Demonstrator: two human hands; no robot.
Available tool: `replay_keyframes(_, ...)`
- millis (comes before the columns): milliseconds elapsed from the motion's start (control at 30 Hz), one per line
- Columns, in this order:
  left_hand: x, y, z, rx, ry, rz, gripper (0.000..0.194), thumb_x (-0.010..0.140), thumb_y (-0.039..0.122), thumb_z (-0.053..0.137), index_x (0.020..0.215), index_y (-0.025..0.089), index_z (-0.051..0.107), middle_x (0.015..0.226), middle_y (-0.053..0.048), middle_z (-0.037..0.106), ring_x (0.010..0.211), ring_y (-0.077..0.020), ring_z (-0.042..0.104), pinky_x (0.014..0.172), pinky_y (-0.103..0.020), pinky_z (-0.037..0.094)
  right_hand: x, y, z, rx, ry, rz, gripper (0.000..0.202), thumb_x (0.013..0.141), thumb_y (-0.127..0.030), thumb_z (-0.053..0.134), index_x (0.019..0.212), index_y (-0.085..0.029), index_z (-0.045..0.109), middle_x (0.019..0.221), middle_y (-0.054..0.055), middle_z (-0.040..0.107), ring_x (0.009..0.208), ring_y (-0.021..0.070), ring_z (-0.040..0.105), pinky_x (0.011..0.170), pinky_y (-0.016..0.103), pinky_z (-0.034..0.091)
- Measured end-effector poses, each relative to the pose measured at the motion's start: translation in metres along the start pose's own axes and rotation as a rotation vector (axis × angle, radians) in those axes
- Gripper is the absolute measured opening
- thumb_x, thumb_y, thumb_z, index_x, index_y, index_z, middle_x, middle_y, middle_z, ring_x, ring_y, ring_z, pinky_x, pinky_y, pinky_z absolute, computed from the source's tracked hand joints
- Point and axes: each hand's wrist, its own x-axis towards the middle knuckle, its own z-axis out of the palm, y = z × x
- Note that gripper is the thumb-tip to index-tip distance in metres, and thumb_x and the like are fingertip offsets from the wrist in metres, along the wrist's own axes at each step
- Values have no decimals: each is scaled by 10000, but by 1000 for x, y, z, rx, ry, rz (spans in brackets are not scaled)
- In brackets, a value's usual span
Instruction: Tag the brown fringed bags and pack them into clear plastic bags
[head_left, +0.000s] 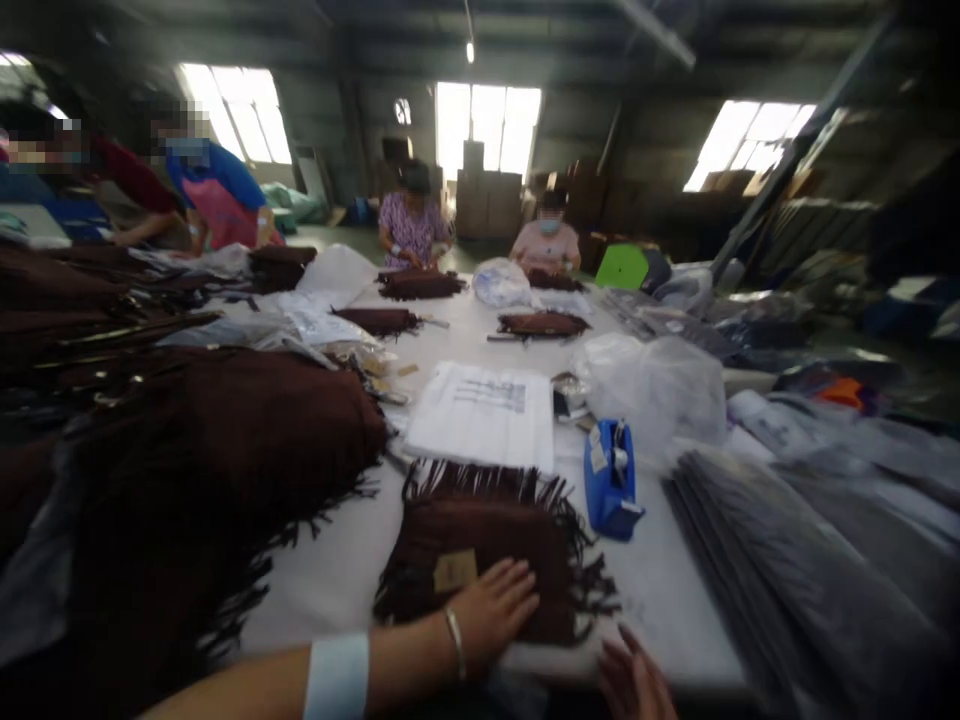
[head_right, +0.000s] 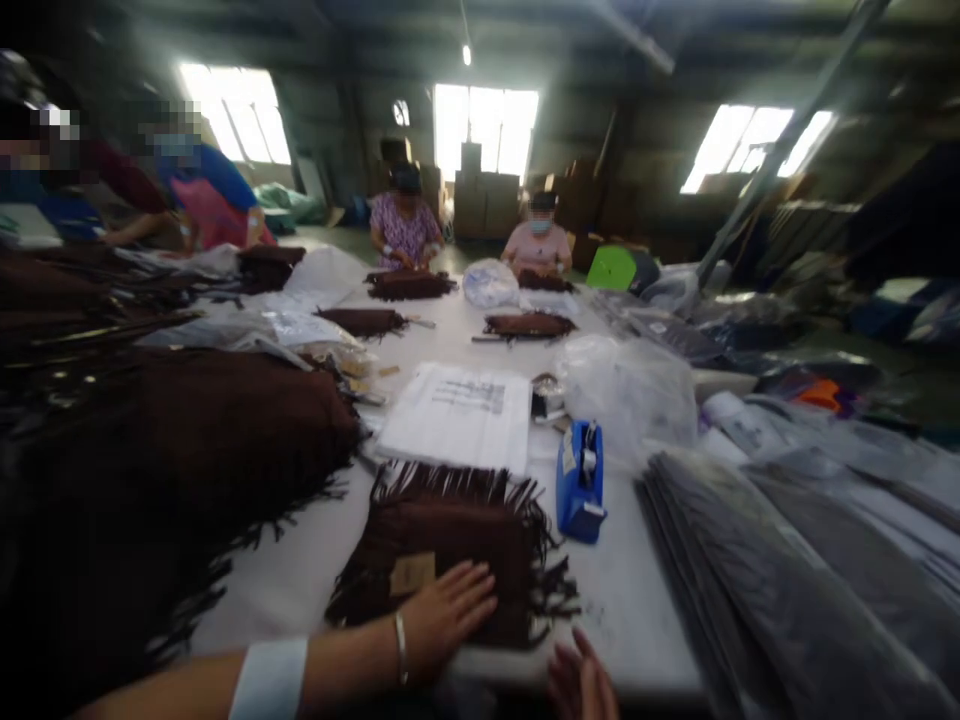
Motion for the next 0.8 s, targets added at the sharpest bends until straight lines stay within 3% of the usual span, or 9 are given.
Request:
replay_keyframes(67, -1, 3, -9, -124, 10, -38, 468, 882, 100, 413, 1346, 40, 441, 1402, -214, 359, 1350, -340, 263, 1112, -552, 230, -30, 8, -10, 224, 4, 193, 641, 816, -585, 523, 1307, -180, 448, 1143, 113, 607, 1003, 224, 612, 818, 363, 544)
replay_keyframes(167, 6, -2, -21, -248, 50, -47, 500, 842, 66, 421, 1341, 50, 447, 1401, -203, 372, 1355, -311, 273, 1130, -525, 207, -45, 0, 1, 557, -254, 476, 593, 870, -604, 425, 1218, -136, 532, 1251, 146, 548, 1162, 234, 527, 1017, 414, 416)
replay_keyframes(233, 6, -3, -29, -236, 73, -30, 525, 821, 67, 410, 1345, 47, 440, 1411, -185, 369, 1364, -290, 261, 1141, -502, 200, -40, -8, 20, 724, -416, 545, 651, 869, -673, 338, 1148, -144, 595, 1263, 141, 542, 1226, 243, 470, 1083, 439, 321)
replay_keyframes(333, 0, 1, -34, -191, 89, -15, 563, 797, 70, 396, 1358, 54, 422, 1429, -159, 355, 1371, -265, 253, 1150, -473, 200, -17, -18, 49, 780, -518, 418, 692, 869, -706, 253, 1111, -180, 632, 1254, 109, 555, 1231, 239, 462, 1096, 475, 267)
replay_keyframes(433, -6, 5, -30, -243, 80, -18, 585, 781, 68, 410, 1366, 77, 417, 1428, -158, 357, 1369, -266, 260, 1148, -482, 200, 17, -27, 69, 627, -527, 314, 847, 842, -753, 128, 1078, -126, 648, 1168, 153, 597, 1163, 272, 513, 1030, 539, 324)
replay_keyframes(533, -8, 4, -24, -296, 80, -31, 581, 778, 54, 415, 1357, 87, 432, 1417, -165, 373, 1363, -278, 270, 1145, -494, 192, 46, -39, 74, 493, -470, 192, 935, 831, -751, 39, 1105, -82, 632, 1098, 182, 618, 1161, 277, 508, 992, 543, 359)
replay_keyframes(633, -9, 3, -30, -298, 103, 12, 517, 836, 161, 489, 1349, 113, 445, 1405, -152, 399, 1360, -291, 275, 1143, -504, 184, 57, -53, 71, 424, -430, 36, 877, 856, -720, 38, 1304, -120, 493, 1195, 156, 578, 1181, 251, 501, 1023, 512, 344)
replay_keyframes(733, -20, 0, -49, -278, 205, 71, 483, 894, 251, 515, 1356, 140, 429, 1382, -123, 443, 1355, -260, 297, 1153, -487, 175, 52, -54, 76, -4, -511, -231, 726, 913, -633, 43, 1439, -200, 294, 1377, 100, 441, 1278, 210, 408, 1103, 486, 247)
replay_keyframes(800, -34, -7, -62, -293, 346, 21, 441, 908, 175, 485, 1347, 164, 438, 1363, -97, 473, 1333, -225, 346, 1159, -471, 181, 46, -45, 86, -331, -580, -389, 644, 911, -615, 297, 1420, -223, 345, 1437, 60, 363, 1361, 211, 267, 1155, 464, 96)
